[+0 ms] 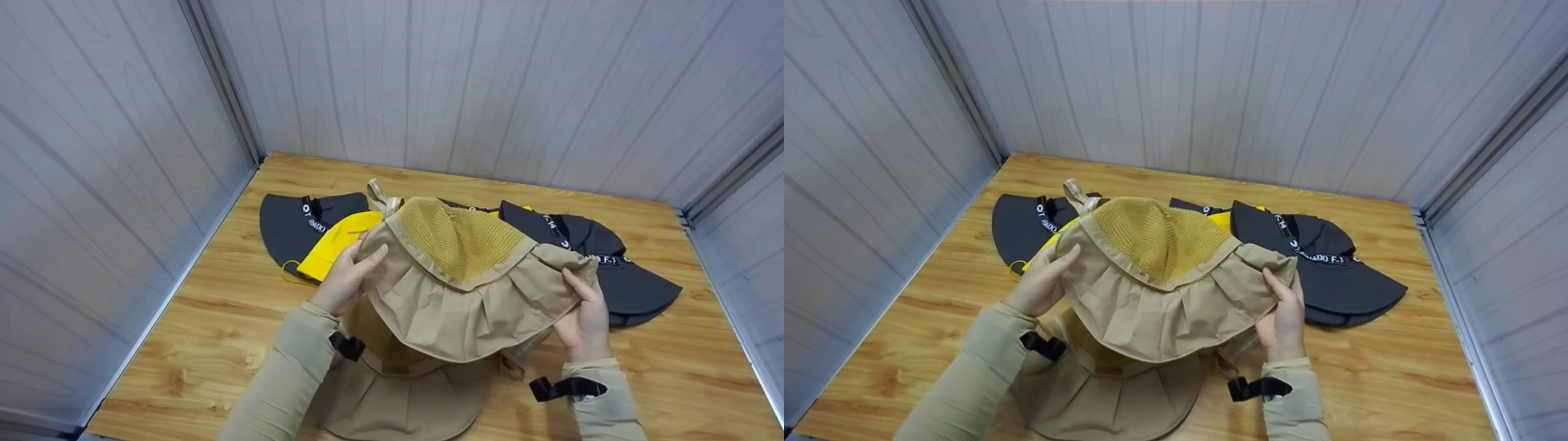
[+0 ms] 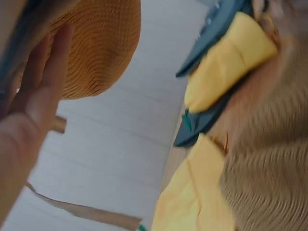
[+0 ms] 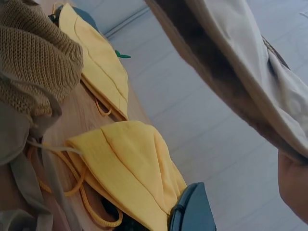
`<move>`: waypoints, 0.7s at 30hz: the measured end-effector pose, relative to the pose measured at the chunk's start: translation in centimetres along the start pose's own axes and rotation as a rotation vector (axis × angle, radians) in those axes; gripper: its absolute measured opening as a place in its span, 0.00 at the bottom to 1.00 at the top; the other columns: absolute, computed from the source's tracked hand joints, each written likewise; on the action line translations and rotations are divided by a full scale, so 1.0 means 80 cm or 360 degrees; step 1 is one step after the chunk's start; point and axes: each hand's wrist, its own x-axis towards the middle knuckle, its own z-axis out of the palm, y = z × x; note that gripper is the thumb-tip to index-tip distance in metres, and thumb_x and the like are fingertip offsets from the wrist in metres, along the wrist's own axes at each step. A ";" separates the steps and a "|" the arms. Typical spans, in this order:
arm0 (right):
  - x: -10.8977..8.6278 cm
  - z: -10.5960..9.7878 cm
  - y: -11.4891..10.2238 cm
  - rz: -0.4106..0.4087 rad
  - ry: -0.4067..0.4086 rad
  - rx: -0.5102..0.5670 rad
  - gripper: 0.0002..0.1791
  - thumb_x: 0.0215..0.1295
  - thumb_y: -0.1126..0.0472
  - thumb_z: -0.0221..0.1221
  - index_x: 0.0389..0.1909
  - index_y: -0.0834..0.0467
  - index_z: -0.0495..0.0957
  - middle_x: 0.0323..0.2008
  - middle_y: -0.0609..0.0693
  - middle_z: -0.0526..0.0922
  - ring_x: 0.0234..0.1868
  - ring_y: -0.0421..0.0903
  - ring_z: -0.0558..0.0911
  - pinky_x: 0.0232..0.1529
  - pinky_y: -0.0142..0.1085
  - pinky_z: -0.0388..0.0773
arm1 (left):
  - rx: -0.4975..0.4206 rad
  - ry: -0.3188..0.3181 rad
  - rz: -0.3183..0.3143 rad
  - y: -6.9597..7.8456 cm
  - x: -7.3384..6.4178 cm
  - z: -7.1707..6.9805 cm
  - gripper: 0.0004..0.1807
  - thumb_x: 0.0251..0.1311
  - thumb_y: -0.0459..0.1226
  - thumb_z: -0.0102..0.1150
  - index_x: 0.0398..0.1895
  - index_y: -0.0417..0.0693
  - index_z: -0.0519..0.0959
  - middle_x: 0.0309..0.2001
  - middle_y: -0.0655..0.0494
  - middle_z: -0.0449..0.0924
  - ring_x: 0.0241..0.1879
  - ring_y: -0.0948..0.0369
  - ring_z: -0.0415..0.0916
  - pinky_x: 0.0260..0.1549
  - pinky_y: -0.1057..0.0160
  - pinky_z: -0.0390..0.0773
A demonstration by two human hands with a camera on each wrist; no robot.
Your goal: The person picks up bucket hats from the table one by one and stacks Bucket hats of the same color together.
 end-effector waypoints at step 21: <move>-0.012 0.001 0.027 -0.0457 0.0515 -0.1392 0.13 0.71 0.68 0.54 0.53 0.59 0.81 0.45 0.42 0.83 0.47 0.34 0.79 0.49 0.23 0.76 | 0.1256 0.0136 0.0323 -0.007 -0.027 -0.022 0.23 0.69 0.29 0.54 0.66 0.31 0.68 0.65 0.36 0.72 0.65 0.45 0.72 0.65 0.49 0.71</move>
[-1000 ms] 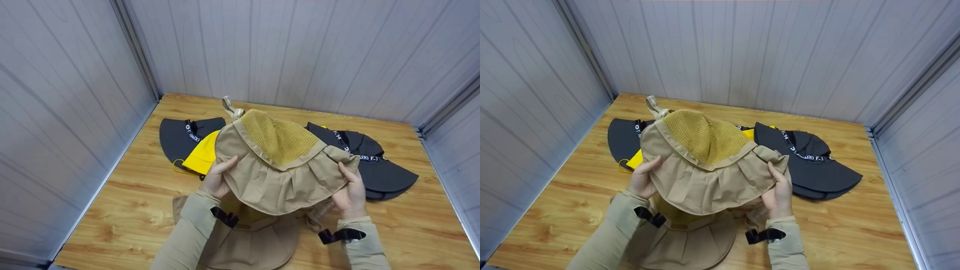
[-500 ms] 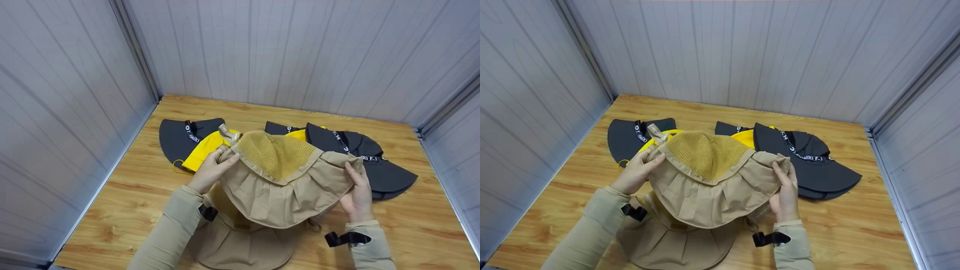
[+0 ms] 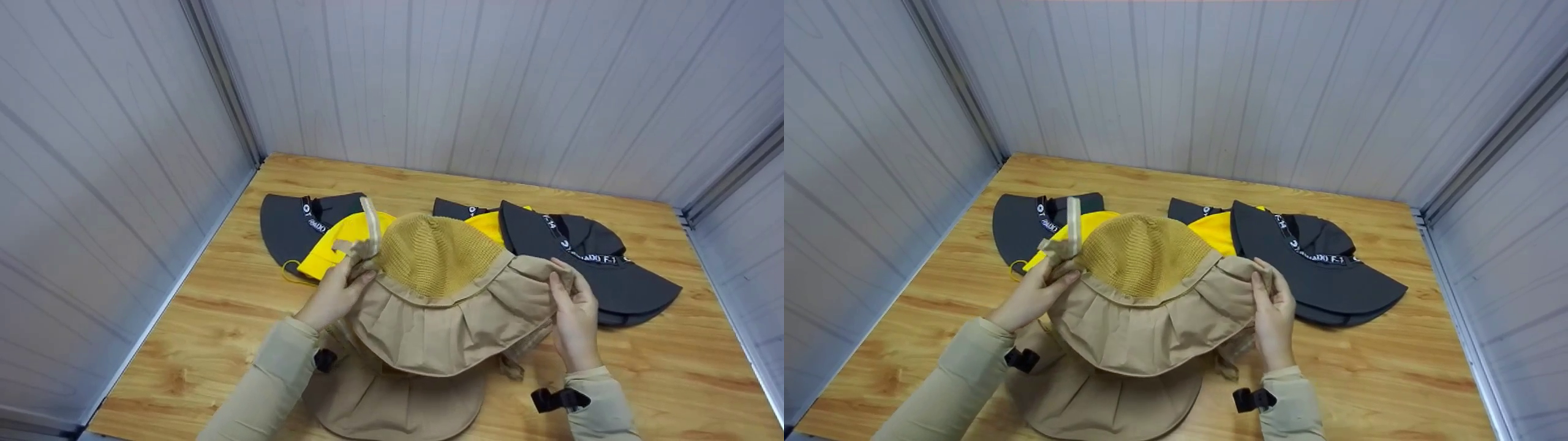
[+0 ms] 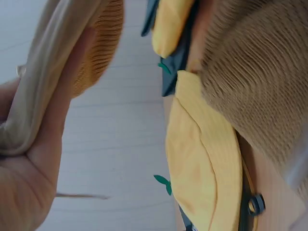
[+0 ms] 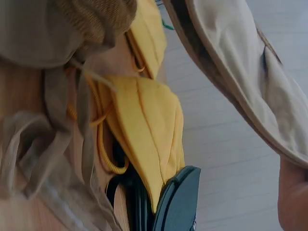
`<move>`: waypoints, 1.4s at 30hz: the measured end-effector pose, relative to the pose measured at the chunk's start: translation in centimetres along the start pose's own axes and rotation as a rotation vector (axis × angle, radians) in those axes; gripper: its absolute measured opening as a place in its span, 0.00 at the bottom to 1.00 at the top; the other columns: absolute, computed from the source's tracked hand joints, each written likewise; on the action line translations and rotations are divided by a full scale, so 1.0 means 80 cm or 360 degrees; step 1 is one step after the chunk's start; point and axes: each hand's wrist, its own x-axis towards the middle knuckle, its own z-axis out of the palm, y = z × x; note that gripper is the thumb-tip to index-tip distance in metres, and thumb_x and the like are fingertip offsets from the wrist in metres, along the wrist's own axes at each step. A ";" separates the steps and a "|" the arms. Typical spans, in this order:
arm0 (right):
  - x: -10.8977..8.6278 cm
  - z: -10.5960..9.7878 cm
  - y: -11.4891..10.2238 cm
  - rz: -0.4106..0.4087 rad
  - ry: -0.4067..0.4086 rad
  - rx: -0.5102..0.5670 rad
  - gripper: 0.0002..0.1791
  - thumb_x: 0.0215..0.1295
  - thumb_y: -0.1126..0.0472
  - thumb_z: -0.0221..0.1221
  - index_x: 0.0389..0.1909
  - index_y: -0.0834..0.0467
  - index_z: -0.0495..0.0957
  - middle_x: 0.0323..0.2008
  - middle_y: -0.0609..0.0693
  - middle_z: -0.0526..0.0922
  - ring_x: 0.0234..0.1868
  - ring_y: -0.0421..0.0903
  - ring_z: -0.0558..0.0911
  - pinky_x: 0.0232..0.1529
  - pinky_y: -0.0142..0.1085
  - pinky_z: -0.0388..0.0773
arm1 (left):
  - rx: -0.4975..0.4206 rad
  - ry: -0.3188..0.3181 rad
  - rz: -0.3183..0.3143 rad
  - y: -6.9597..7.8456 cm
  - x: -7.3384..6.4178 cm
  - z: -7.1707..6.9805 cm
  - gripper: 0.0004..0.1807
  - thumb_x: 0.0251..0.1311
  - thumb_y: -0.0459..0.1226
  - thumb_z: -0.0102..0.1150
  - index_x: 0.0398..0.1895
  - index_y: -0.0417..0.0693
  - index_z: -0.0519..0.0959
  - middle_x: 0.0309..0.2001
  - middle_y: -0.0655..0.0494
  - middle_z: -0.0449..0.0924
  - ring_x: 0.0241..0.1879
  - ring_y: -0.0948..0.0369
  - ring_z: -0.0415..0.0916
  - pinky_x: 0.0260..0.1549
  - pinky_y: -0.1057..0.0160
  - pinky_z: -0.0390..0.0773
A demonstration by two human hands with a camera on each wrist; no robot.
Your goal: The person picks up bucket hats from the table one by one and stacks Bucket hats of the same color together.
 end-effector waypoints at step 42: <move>-0.068 -0.011 0.069 0.0905 -0.0424 -0.0710 0.11 0.71 0.65 0.52 0.34 0.59 0.58 0.30 0.48 0.74 0.30 0.41 0.79 0.35 0.33 0.77 | -0.0229 -0.0398 -0.0723 -0.090 -0.087 -0.066 0.32 0.74 0.39 0.50 0.75 0.39 0.55 0.71 0.33 0.61 0.71 0.38 0.59 0.70 0.39 0.58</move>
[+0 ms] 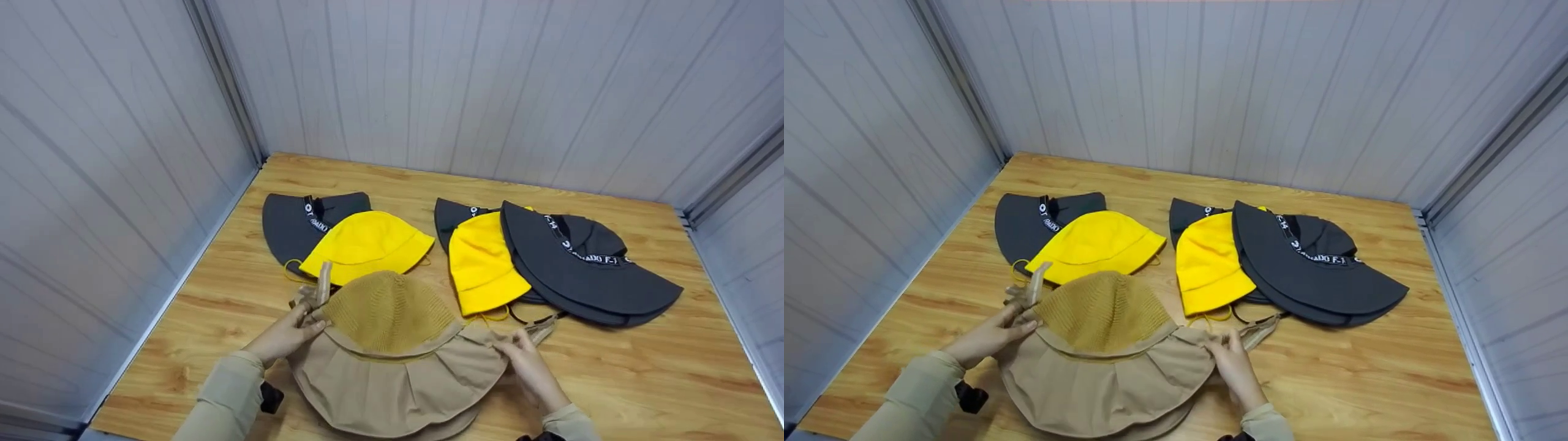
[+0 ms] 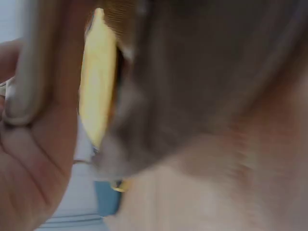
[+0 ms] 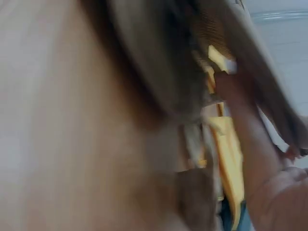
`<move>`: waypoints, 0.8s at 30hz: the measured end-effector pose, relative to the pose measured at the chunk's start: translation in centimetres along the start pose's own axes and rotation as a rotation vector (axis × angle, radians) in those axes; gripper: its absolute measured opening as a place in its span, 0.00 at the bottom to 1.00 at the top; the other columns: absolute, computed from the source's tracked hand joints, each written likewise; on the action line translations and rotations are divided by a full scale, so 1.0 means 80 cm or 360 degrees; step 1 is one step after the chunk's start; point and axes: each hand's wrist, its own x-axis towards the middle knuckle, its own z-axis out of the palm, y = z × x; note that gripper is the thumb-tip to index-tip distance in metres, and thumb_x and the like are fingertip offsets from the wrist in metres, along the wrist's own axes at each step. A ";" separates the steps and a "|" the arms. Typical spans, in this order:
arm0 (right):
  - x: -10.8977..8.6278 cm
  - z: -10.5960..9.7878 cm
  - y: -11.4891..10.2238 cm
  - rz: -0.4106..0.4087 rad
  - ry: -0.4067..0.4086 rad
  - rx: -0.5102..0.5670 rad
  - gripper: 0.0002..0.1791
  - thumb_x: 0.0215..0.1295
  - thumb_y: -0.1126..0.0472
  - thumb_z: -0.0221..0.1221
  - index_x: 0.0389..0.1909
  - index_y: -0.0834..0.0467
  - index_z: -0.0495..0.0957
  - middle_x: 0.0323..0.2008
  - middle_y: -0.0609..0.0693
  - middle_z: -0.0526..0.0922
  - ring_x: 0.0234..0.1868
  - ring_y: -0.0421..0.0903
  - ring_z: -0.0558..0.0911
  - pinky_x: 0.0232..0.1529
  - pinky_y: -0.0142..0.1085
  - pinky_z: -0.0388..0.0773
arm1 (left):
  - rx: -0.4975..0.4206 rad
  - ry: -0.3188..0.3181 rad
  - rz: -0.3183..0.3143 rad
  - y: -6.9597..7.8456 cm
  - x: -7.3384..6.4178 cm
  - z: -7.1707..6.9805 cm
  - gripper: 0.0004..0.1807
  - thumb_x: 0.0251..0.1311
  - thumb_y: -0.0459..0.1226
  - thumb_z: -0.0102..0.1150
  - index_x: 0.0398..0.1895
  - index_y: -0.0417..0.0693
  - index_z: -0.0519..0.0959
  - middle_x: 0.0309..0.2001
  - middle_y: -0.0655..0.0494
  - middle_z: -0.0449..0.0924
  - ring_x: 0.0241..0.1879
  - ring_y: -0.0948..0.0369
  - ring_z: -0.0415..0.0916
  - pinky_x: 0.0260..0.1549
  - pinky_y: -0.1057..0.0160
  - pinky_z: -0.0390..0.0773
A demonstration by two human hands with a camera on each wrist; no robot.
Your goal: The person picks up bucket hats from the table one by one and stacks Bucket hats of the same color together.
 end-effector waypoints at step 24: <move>0.009 0.020 0.003 0.0019 -0.0339 0.0144 0.11 0.74 0.65 0.50 0.36 0.55 0.57 0.38 0.46 0.78 0.37 0.44 0.77 0.42 0.42 0.80 | 0.0089 0.0082 -0.0096 -0.037 0.017 -0.026 0.31 0.73 0.36 0.51 0.74 0.36 0.56 0.74 0.29 0.50 0.73 0.35 0.50 0.70 0.39 0.58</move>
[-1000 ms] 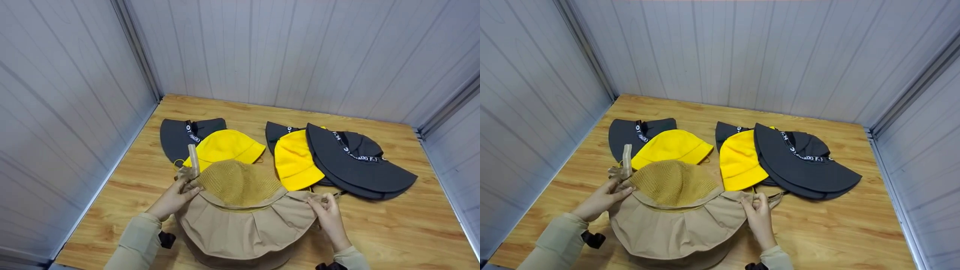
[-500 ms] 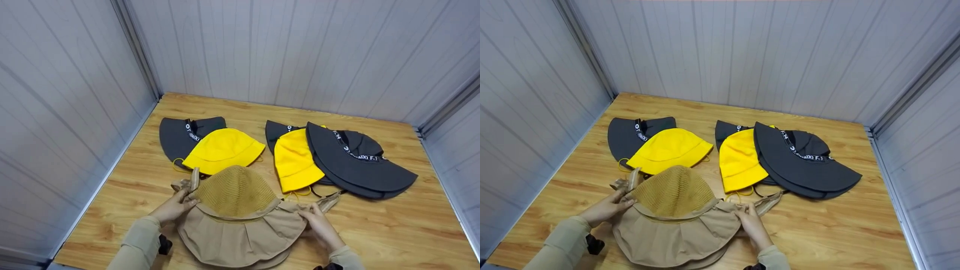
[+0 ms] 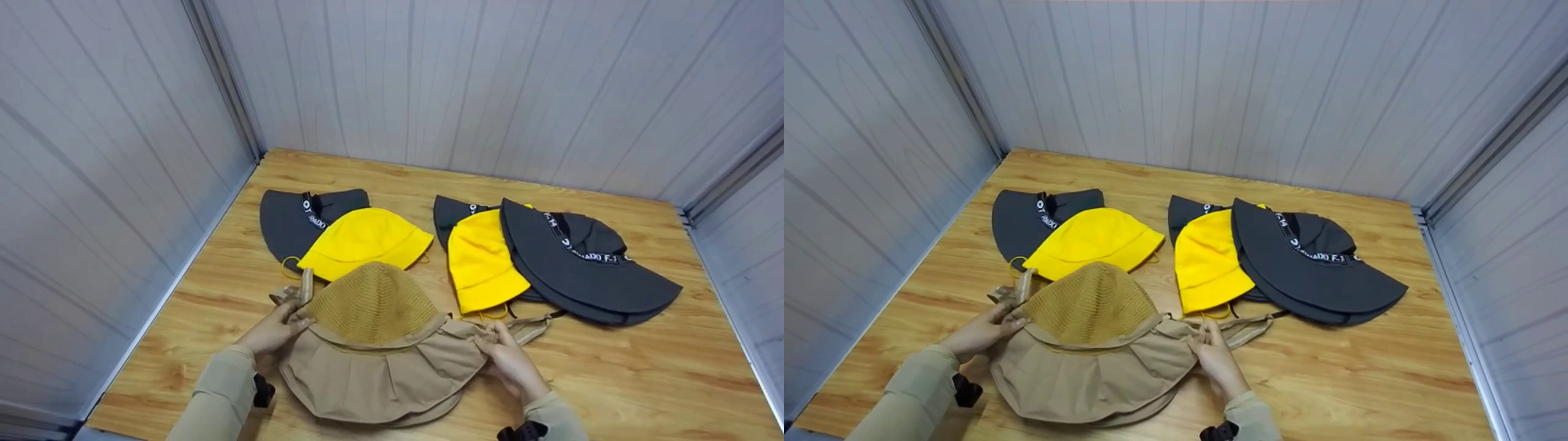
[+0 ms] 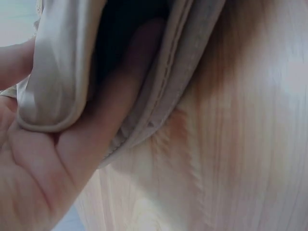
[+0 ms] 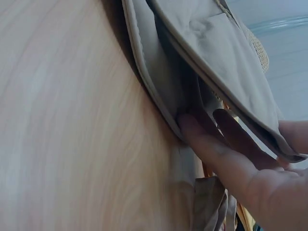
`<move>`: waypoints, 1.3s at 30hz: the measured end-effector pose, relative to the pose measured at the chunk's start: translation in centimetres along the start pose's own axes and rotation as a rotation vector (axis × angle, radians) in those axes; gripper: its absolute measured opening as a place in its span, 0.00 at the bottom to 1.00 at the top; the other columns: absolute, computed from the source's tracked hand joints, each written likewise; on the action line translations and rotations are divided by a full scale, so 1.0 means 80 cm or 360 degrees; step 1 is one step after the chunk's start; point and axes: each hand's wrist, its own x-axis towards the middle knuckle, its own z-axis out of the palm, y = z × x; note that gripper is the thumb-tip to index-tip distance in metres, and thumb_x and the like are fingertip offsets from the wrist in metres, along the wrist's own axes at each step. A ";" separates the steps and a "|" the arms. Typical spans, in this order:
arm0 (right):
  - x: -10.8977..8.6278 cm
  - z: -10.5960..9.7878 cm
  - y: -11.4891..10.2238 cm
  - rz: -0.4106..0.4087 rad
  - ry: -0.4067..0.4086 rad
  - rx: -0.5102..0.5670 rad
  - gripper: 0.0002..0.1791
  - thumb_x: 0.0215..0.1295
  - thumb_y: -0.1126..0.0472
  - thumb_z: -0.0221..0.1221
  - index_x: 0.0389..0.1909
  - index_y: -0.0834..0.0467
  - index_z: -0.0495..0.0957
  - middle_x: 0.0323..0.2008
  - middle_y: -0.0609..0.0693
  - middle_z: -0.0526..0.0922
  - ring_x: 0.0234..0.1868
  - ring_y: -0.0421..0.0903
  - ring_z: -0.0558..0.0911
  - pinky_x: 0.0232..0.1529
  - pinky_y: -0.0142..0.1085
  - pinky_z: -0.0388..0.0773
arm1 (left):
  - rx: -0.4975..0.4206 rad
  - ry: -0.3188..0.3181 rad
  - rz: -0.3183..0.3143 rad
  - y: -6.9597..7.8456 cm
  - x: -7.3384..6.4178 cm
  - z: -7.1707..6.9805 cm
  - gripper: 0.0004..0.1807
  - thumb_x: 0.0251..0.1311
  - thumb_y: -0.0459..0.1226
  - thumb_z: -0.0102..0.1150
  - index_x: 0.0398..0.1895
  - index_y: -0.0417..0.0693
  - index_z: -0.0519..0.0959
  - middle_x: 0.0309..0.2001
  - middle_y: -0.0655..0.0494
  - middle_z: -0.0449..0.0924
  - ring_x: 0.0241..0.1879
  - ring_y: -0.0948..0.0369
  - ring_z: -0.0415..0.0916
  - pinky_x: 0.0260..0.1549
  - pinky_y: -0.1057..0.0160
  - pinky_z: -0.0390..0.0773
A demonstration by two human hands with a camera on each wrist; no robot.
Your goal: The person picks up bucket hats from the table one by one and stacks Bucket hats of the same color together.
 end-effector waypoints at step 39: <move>0.009 0.016 -0.016 -0.0284 0.0178 -0.0696 0.17 0.62 0.64 0.66 0.49 0.66 0.76 0.44 0.56 0.86 0.44 0.48 0.84 0.45 0.33 0.80 | 0.0809 0.0551 -0.0182 0.032 -0.007 -0.008 0.30 0.68 0.46 0.57 0.59 0.27 0.66 0.53 0.28 0.75 0.53 0.33 0.75 0.48 0.37 0.77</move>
